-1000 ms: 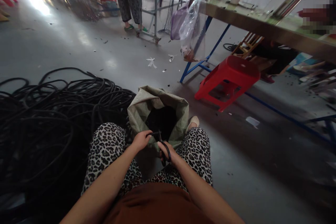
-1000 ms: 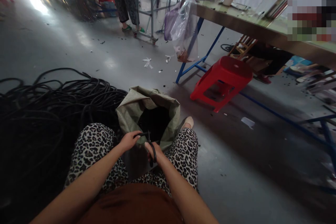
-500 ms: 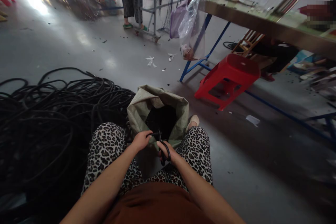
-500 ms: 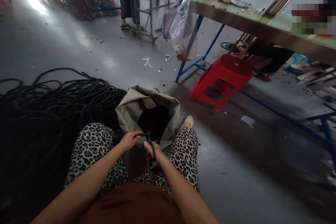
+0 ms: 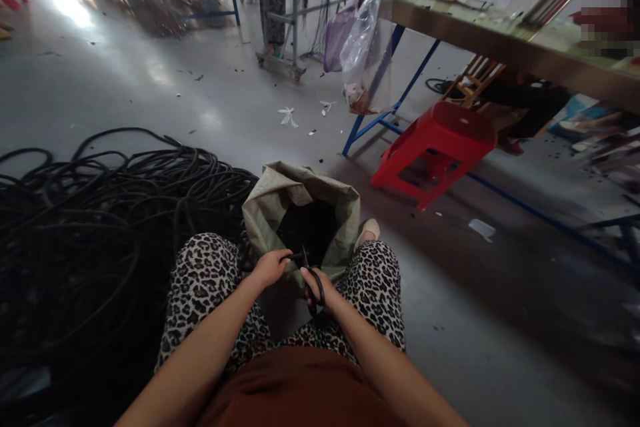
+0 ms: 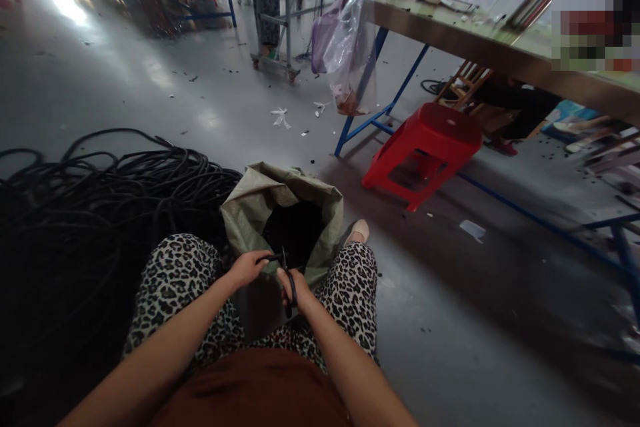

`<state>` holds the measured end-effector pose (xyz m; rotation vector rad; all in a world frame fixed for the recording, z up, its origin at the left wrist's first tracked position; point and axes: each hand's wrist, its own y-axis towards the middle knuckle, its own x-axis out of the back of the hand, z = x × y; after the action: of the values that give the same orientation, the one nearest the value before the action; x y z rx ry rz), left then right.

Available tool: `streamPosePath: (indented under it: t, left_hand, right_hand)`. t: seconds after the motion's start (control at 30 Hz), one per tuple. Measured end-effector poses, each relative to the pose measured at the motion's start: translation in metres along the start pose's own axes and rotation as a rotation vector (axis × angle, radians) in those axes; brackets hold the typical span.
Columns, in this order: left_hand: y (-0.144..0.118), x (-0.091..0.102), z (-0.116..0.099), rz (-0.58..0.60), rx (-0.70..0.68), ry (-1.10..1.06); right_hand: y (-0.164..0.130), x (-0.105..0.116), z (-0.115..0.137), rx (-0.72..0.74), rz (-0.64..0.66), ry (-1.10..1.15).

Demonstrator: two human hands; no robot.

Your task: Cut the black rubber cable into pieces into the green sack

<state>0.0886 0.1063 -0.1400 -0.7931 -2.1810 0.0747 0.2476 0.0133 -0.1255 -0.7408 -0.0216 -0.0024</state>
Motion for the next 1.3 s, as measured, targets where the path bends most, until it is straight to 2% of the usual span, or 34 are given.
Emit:
streamPosePath:
  t: [0.3, 0.57, 0.77, 0.93, 1.3]
  left_hand:
    - [0.0, -0.002, -0.002, 0.011, 0.024, 0.026]
    - [0.0, 0.0, -0.002, -0.034, 0.066, -0.038]
    - [0.001, 0.001, -0.002, -0.091, 0.07, -0.067]
    - [0.001, -0.001, -0.001, -0.104, 0.082, -0.068]
    - [-0.001, -0.001, -0.002, -0.057, 0.04, -0.082]
  right_hand:
    - [0.006, 0.0, -0.006, -0.034, -0.037, -0.149]
    - [0.005, 0.004, -0.003, -0.073, -0.131, -0.115]
    - [-0.004, 0.005, -0.003, -0.029, -0.013, -0.035]
    - [-0.004, 0.006, -0.009, 0.007, 0.065, -0.066]
    - [0.001, 0.005, -0.011, 0.013, 0.097, -0.096]
